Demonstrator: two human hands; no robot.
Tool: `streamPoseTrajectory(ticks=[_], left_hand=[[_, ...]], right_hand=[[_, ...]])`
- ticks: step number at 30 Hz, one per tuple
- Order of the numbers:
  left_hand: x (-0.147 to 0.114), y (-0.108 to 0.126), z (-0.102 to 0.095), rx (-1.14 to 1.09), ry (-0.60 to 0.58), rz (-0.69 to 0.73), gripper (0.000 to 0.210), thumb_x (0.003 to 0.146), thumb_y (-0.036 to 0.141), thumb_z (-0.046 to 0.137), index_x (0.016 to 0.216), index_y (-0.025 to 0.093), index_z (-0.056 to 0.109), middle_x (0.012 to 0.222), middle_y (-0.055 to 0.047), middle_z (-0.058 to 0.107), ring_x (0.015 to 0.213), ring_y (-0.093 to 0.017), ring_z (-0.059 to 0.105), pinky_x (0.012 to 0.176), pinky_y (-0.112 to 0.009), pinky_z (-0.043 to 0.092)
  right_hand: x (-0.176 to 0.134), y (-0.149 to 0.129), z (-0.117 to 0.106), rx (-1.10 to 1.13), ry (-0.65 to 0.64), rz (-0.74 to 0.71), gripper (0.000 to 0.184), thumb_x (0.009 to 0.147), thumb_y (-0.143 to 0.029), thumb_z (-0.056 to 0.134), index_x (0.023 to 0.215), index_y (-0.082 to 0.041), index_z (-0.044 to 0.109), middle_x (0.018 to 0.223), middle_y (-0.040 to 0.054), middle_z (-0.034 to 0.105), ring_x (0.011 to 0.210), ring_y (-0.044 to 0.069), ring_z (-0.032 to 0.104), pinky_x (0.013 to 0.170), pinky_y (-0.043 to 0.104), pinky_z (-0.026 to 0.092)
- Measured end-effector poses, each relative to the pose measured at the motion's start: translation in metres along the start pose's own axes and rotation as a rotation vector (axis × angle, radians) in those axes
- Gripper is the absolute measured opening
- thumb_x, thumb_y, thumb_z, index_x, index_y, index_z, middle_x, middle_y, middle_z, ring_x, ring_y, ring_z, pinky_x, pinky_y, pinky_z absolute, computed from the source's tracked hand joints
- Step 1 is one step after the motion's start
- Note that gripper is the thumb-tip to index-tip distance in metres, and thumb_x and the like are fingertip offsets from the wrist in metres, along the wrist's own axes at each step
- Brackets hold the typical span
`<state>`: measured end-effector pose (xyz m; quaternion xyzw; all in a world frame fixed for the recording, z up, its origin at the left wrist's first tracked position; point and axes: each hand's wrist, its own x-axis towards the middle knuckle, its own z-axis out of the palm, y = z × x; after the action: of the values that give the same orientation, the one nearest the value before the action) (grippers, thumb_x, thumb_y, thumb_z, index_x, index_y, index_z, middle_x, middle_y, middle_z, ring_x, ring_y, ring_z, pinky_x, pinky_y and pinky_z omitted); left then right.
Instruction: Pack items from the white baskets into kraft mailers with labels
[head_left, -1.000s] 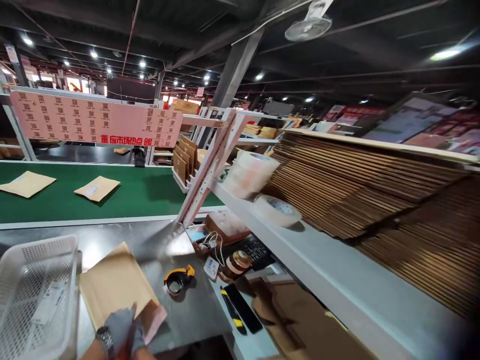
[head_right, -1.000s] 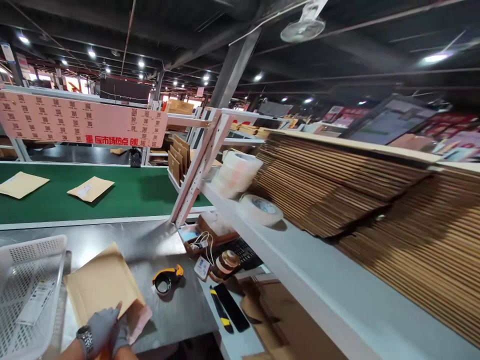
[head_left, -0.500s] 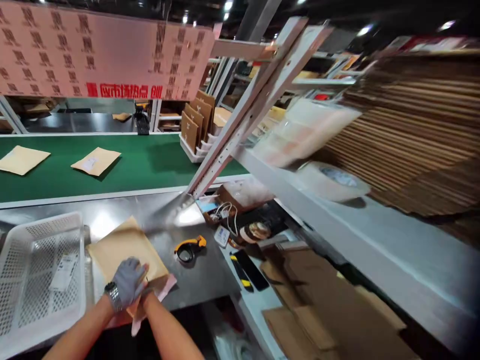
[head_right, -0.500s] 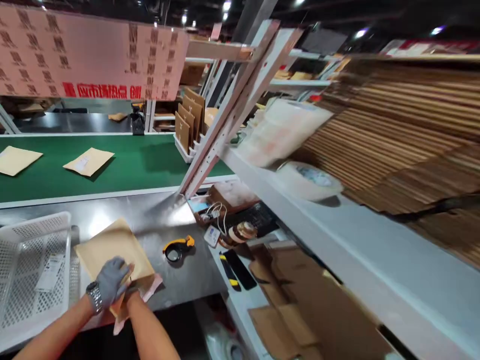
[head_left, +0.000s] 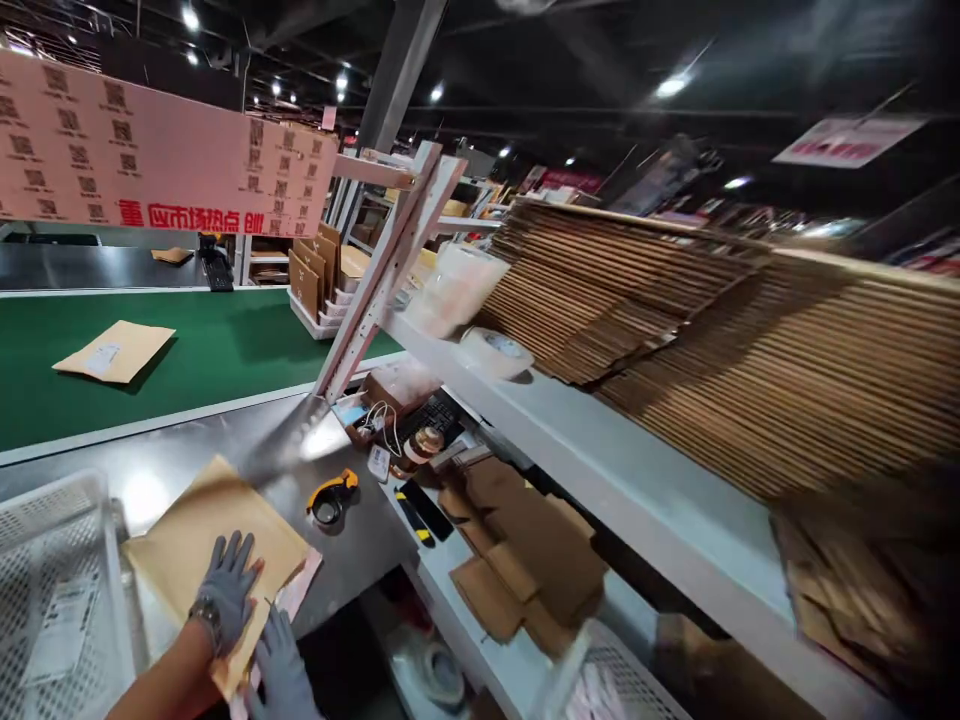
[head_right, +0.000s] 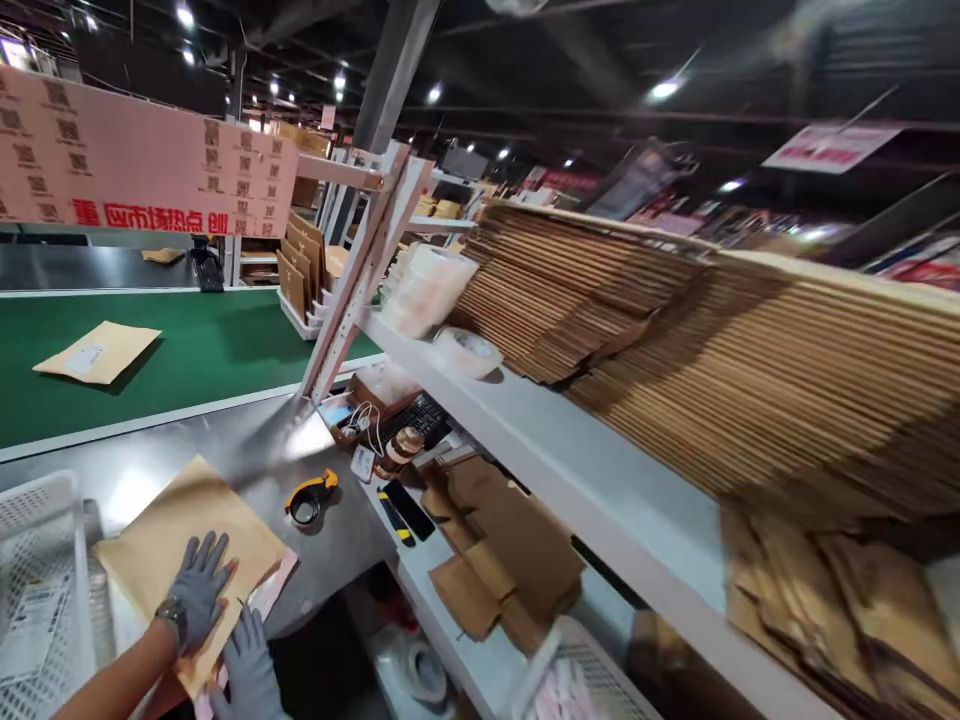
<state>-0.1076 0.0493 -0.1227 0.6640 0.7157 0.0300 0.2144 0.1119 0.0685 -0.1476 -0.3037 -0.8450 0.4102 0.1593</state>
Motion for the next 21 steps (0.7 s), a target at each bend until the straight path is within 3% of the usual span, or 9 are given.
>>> streamPoseTrajectory(ticks=[3,6,8,10,13,15,17,19,21], left_hand=[[0.002,0.006,-0.008,0.000,-0.045,-0.015,0.079,0.107,0.056,0.062,0.180,0.028,0.049,0.194,-0.016,0.014,0.182,-0.047,0.004,0.147,-0.077,-0.002],[-0.003,0.008,-0.019,0.029,-0.024,-0.012,0.074,0.109,0.048,0.060,0.178,0.021,0.052,0.194,-0.018,0.018,0.183,-0.047,0.007,0.147,-0.075,-0.005],[-0.006,0.007,-0.024,0.027,-0.037,-0.004,0.072,0.112,0.046,0.055,0.179,0.019,0.051,0.194,-0.019,0.019,0.183,-0.046,0.010,0.148,-0.074,-0.004],[-0.008,0.006,-0.027,0.027,-0.051,0.012,0.071,0.115,0.045,0.051,0.180,0.017,0.048,0.194,-0.019,0.018,0.184,-0.046,0.009,0.148,-0.073,-0.003],[-0.009,0.006,-0.030,0.053,-0.057,0.025,0.074,0.113,0.047,0.056,0.180,0.016,0.047,0.195,-0.018,0.015,0.183,-0.048,0.006,0.147,-0.073,-0.006],[-0.011,0.007,-0.033,0.061,-0.058,0.024,0.077,0.112,0.051,0.058,0.180,0.018,0.047,0.195,-0.017,0.013,0.183,-0.049,0.004,0.147,-0.074,-0.007],[-0.013,0.008,-0.038,0.060,-0.062,0.023,0.077,0.112,0.053,0.057,0.181,0.019,0.046,0.195,-0.017,0.012,0.183,-0.048,0.003,0.147,-0.075,-0.007],[-0.017,0.009,-0.044,0.055,-0.055,0.028,0.078,0.112,0.055,0.056,0.181,0.019,0.046,0.195,-0.018,0.012,0.183,-0.050,0.002,0.146,-0.075,-0.007],[-0.020,0.010,-0.051,0.052,-0.049,0.034,0.080,0.111,0.058,0.058,0.180,0.019,0.048,0.195,-0.020,0.012,0.182,-0.052,0.002,0.146,-0.076,-0.007]], right_hand=[[-0.031,0.005,0.017,-0.067,-0.078,0.014,0.082,0.064,-0.041,0.087,0.146,-0.047,0.081,0.172,0.0104,0.063,0.160,0.061,0.051,0.130,0.084,0.039],[-0.056,-0.009,0.040,-0.129,0.021,0.125,0.063,0.069,-0.036,0.088,0.132,-0.033,0.088,0.172,0.0165,0.063,0.165,0.058,0.048,0.136,0.079,0.033],[-0.064,-0.021,0.049,-0.170,0.097,0.174,0.043,0.078,-0.030,0.082,0.120,-0.029,0.091,0.159,0.0162,0.073,0.156,0.051,0.059,0.134,0.071,0.042],[-0.065,-0.030,0.054,-0.203,0.174,0.190,0.026,0.085,-0.025,0.074,0.104,-0.028,0.091,0.138,0.0144,0.082,0.138,0.043,0.070,0.120,0.062,0.053],[-0.064,-0.037,0.055,-0.139,0.268,0.258,0.018,0.084,-0.027,0.070,0.085,-0.027,0.087,0.110,0.0118,0.083,0.111,0.037,0.074,0.098,0.053,0.056],[-0.062,-0.039,0.051,0.078,0.337,0.349,0.021,0.085,-0.039,0.071,0.074,-0.026,0.084,0.095,0.0107,0.082,0.100,0.036,0.074,0.091,0.050,0.055],[-0.060,-0.039,0.040,0.312,0.410,0.438,0.036,0.087,-0.056,0.071,0.073,-0.026,0.083,0.090,0.0102,0.081,0.094,0.035,0.074,0.090,0.049,0.057],[-0.063,-0.037,0.018,0.463,0.496,0.527,0.049,0.086,-0.070,0.070,0.083,-0.025,0.087,0.091,0.0104,0.082,0.092,0.035,0.074,0.091,0.049,0.059],[-0.071,-0.030,-0.020,0.548,0.611,0.604,0.058,0.081,-0.078,0.073,0.093,-0.023,0.089,0.094,0.0112,0.082,0.093,0.035,0.074,0.091,0.050,0.061]])
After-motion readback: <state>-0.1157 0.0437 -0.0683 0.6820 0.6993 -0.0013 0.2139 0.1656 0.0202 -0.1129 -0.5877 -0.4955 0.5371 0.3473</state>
